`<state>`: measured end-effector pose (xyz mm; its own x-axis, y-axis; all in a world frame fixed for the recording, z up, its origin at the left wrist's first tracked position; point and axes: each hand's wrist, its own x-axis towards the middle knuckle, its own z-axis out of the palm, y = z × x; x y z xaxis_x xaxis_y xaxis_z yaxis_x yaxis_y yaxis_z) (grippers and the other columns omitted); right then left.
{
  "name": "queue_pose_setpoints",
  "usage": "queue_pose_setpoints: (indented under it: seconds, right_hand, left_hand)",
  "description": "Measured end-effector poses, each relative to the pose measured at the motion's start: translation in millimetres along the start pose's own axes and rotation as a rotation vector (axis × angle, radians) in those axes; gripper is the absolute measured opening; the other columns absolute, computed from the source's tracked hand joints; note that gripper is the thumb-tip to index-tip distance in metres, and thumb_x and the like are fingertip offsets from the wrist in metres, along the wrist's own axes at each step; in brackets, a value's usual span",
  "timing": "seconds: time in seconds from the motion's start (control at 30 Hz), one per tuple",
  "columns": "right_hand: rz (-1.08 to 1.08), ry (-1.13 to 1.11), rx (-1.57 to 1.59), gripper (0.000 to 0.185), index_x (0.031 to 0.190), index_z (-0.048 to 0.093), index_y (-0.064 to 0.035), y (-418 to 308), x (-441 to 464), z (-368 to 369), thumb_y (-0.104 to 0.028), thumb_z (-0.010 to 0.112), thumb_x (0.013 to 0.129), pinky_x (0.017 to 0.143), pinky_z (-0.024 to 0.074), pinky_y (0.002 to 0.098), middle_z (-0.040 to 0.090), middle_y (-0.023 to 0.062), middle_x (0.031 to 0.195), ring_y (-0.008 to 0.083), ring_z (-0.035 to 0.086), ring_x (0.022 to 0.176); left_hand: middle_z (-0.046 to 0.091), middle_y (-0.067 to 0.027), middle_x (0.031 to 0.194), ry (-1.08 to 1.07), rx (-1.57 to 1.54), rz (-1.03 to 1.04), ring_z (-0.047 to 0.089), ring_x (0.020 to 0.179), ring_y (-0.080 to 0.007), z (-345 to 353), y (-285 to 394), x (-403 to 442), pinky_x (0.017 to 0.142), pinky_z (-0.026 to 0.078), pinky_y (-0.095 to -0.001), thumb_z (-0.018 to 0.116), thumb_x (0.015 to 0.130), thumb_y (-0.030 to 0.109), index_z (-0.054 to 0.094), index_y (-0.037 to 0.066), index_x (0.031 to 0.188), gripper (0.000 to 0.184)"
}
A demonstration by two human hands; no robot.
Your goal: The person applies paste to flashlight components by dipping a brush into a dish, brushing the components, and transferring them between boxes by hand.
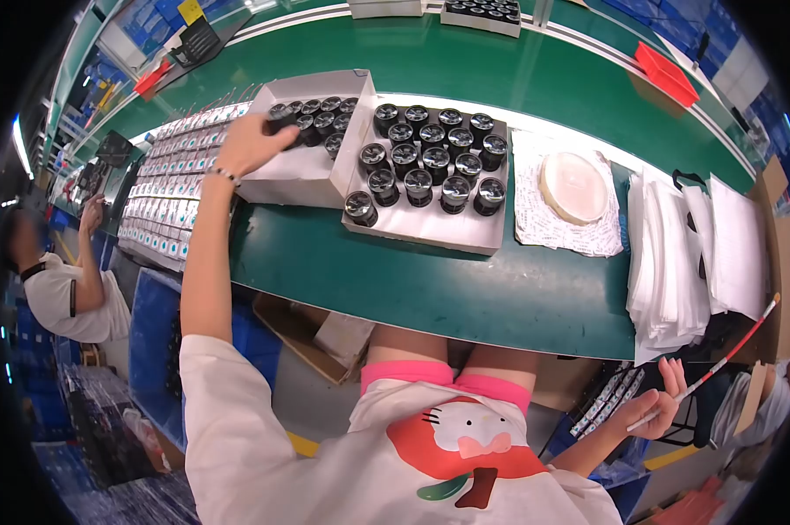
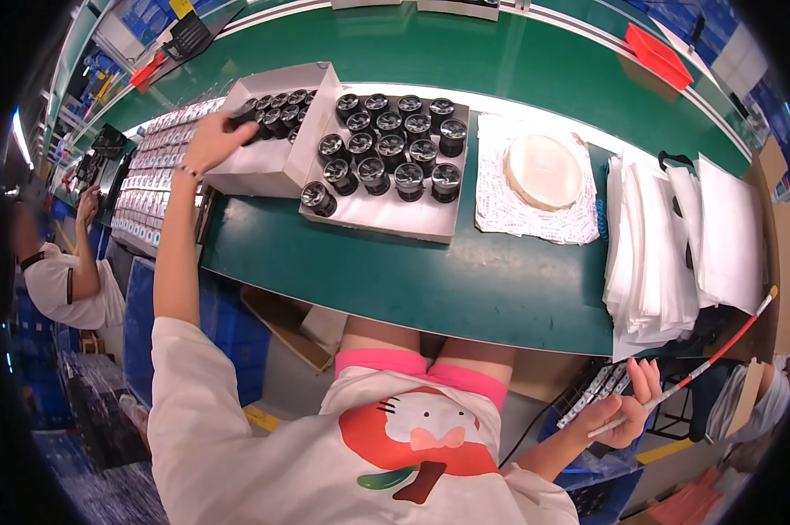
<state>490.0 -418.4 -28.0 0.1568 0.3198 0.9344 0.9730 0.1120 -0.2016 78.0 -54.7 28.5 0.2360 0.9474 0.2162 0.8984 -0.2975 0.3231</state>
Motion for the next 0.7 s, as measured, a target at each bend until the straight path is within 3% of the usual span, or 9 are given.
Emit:
queue_pose_setpoints:
  seconds: [0.1,0.17,0.23,0.27,0.3,0.33,0.43,0.5,0.7]
  right_hand:
    - [0.026,-0.028,0.018,0.033,0.065,0.036,-0.0022,-1.9,-1.8,3.9,-0.026,0.039,0.087,0.076,0.0411,0.0507,0.059,0.0205,0.076,0.0327,0.055,0.075]
    - [0.067,-0.023,0.102,0.037,0.065,0.038,-0.0012,0.5,-6.9,5.9,-0.03,0.032,0.088,0.077,0.0402,0.0507,0.059,0.0206,0.075,0.0328,0.055,0.074]
    - [0.105,-0.006,0.195,0.043,0.066,0.039,-0.0005,1.4,-10.2,8.8,-0.034,0.024,0.089,0.078,0.0392,0.0507,0.059,0.0205,0.073,0.0328,0.054,0.074]
    - [0.123,0.006,0.241,0.046,0.066,0.04,-0.0002,1.6,-11.5,9.6,-0.035,0.021,0.089,0.078,0.0387,0.0508,0.059,0.0204,0.072,0.0328,0.054,0.074]
    - [0.141,0.018,0.283,0.05,0.067,0.041,0.0,1.8,-11.9,11.0,-0.037,0.017,0.089,0.078,0.0382,0.0508,0.059,0.0203,0.071,0.0328,0.054,0.074]
    - [0.152,0.043,0.313,0.053,0.069,0.043,-0.0007,-0.1,-11.0,12.4,-0.04,0.013,0.089,0.078,0.0385,0.0499,0.058,0.0191,0.07,0.0318,0.053,0.073]
    - [0.178,0.05,0.376,0.058,0.076,0.049,-0.0005,-1.4,-10.7,11.4,-0.043,0.011,0.088,0.077,0.0391,0.0481,0.058,0.0174,0.068,0.0302,0.053,0.071]
    - [0.212,0.028,0.353,0.06,0.082,0.052,-0.0007,-5.4,-10.0,10.4,-0.044,0.01,0.088,0.074,0.04,0.0467,0.058,0.0161,0.066,0.0285,0.053,0.068]
    - [0.227,0.005,0.425,0.062,0.09,0.053,-0.001,-10.1,-13.0,16.1,-0.045,0.01,0.088,0.067,0.0418,0.0442,0.057,0.0144,0.063,0.0251,0.052,0.06]
  left_hand:
    - [0.059,-0.0074,0.066,0.259,-0.419,0.069,0.055,0.054,-0.0111,-25.6,19.1,-32.7,0.047,0.041,-0.0222,0.058,0.073,0.027,0.057,-0.002,0.081,0.03]
    - [0.059,-0.0058,0.07,0.183,-0.749,0.091,0.056,0.061,-0.0082,-27.2,36.5,-64.5,0.045,0.042,-0.0171,0.055,0.077,0.019,0.055,-0.001,0.089,0.024]
    - [0.061,-0.0112,0.081,0.066,-1.101,0.1,0.059,0.07,-0.016,1.2,72.0,-106.5,0.063,0.048,-0.0263,0.061,0.068,0.015,0.053,-0.001,0.089,0.027]
    - [0.061,-0.0125,0.085,-0.045,-1.107,0.169,0.058,0.074,-0.0159,21.4,81.3,-122.6,0.069,0.047,-0.0289,0.065,0.061,0.014,0.051,0.0,0.092,0.037]
    - [0.061,-0.0121,0.084,-0.036,-1.266,0.245,0.057,0.077,-0.014,49.7,92.8,-140.1,0.069,0.046,-0.0271,0.067,0.057,0.014,0.049,0.002,0.088,0.038]
    - [0.06,-0.0161,0.082,-0.095,-1.186,0.29,0.058,0.07,-0.0172,62.3,106.0,-153.3,0.062,0.047,-0.0262,0.069,0.056,0.015,0.04,0.002,0.077,0.038]
    - [0.06,-0.0115,0.083,-0.169,-1.49,0.114,0.057,0.078,-0.0117,113.7,128.4,-188.2,0.069,0.046,-0.0239,0.07,0.058,0.004,0.045,0.002,0.079,0.033]
    - [0.058,-0.0105,0.085,-0.207,-1.431,-0.114,0.057,0.075,-0.013,132.2,130.9,-197.1,0.069,0.046,-0.0242,0.065,0.064,0.002,0.045,-0.001,0.087,0.031]
    - [0.059,-0.009,0.084,-0.132,-1.159,-0.069,0.057,0.076,-0.0107,132.9,137.1,-193.3,0.061,0.047,-0.0196,0.066,0.066,0.003,0.047,-0.003,0.093,0.034]
